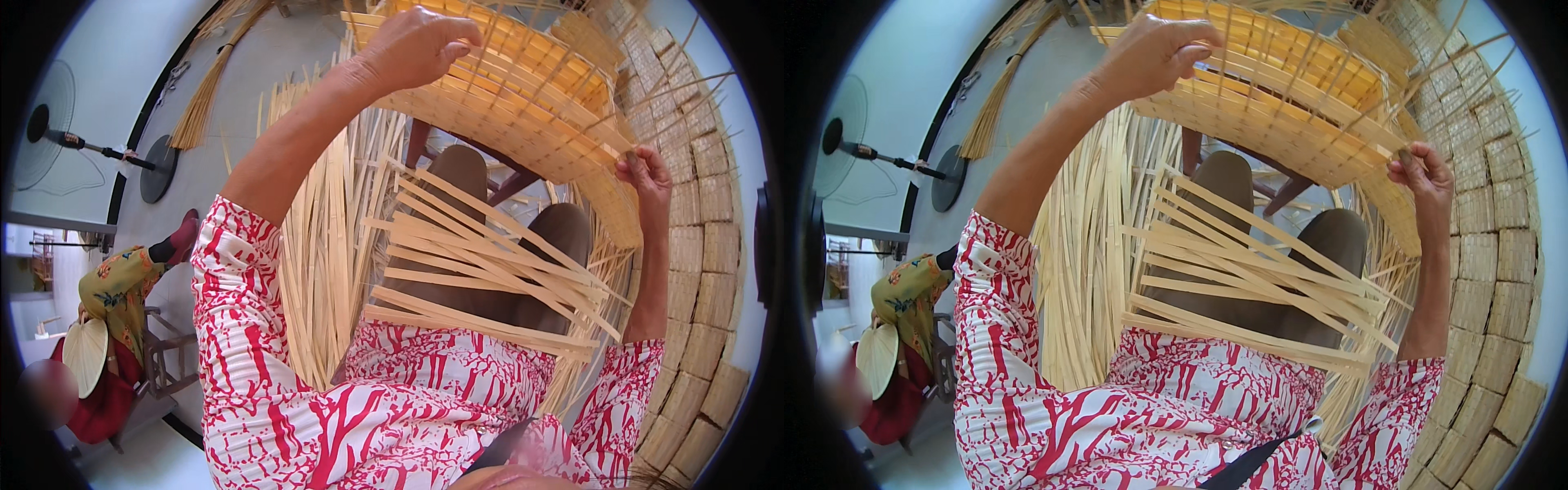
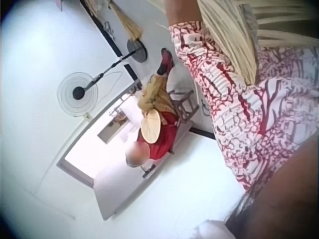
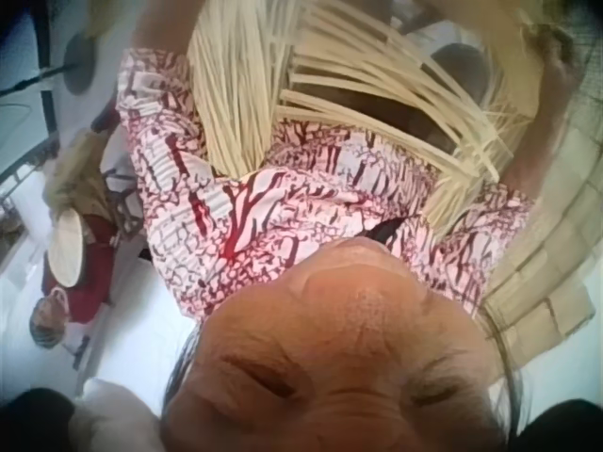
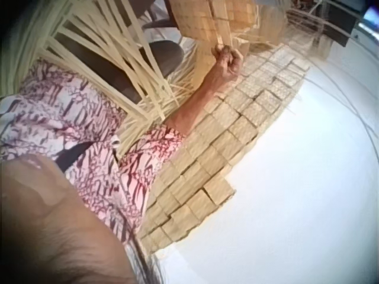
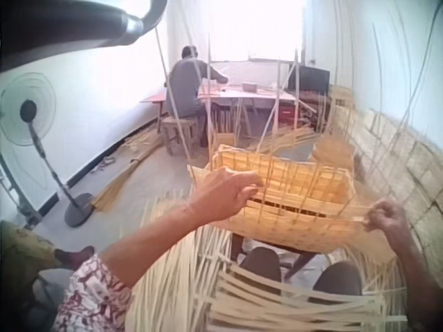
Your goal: The person weaves a basket by hand, interlacing thin bamboo strips into a partially completed basket frame. They use shears to trim excess material and adjust the strips to maintain the basket's shape.
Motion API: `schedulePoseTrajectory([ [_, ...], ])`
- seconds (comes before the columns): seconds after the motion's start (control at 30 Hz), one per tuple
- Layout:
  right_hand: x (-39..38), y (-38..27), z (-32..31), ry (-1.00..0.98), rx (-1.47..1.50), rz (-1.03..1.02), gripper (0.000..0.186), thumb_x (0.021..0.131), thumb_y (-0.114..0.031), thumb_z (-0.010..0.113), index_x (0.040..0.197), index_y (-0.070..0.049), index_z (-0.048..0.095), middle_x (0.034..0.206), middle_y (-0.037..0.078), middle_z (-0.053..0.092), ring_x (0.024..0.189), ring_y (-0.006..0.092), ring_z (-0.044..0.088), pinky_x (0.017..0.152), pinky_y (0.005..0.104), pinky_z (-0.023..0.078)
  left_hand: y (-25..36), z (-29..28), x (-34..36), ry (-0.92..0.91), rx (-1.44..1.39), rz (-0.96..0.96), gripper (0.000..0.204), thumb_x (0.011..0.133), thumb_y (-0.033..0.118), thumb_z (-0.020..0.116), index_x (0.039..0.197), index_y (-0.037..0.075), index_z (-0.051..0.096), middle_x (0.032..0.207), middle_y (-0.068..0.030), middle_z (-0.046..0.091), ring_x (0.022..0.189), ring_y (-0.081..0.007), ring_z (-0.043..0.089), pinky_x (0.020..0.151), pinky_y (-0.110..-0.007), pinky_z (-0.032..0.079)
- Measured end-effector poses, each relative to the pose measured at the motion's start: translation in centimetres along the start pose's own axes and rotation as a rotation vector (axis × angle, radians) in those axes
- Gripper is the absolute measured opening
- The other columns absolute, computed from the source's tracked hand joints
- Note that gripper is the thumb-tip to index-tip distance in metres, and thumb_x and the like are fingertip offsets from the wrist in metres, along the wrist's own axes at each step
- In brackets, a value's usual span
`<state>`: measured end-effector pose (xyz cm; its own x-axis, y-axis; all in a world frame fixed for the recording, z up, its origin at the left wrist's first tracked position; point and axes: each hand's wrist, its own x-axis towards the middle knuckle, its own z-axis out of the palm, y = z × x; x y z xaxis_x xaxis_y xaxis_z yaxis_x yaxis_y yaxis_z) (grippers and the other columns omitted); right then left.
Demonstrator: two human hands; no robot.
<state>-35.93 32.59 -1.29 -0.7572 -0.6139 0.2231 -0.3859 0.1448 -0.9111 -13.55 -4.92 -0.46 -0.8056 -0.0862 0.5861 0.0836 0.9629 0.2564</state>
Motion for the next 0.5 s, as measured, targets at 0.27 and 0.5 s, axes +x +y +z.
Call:
schedulePoseTrajectory([
  [0.27,-1.1,1.4,4.4,0.213,0.336,-0.149,0.022,0.101,-0.017,0.056,0.115,-0.001,0.061,0.096,0.009,0.067,0.085,0.017,0.07,0.077,0.0322,0.06,2.1,-0.6,0.4,-0.031,-0.215,-0.167,0.012,0.09,0.011,0.053,0.085,0.001,0.058,0.059,-0.0129,0.062,0.053,-0.025,0.065,0.054,-0.037,0.051],
  [0.5,-0.2,2.5,5.5,0.249,0.399,-0.275,0.017,0.099,-0.013,0.058,0.112,-0.003,0.062,0.087,0.005,0.065,0.079,0.0138,0.065,0.077,0.0345,0.061,3.0,-0.2,-0.3,0.012,-0.093,-0.115,0.009,0.09,0.008,0.052,0.087,0.003,0.058,0.061,-0.0151,0.062,0.058,-0.0288,0.067,0.057,-0.04,0.052],
])
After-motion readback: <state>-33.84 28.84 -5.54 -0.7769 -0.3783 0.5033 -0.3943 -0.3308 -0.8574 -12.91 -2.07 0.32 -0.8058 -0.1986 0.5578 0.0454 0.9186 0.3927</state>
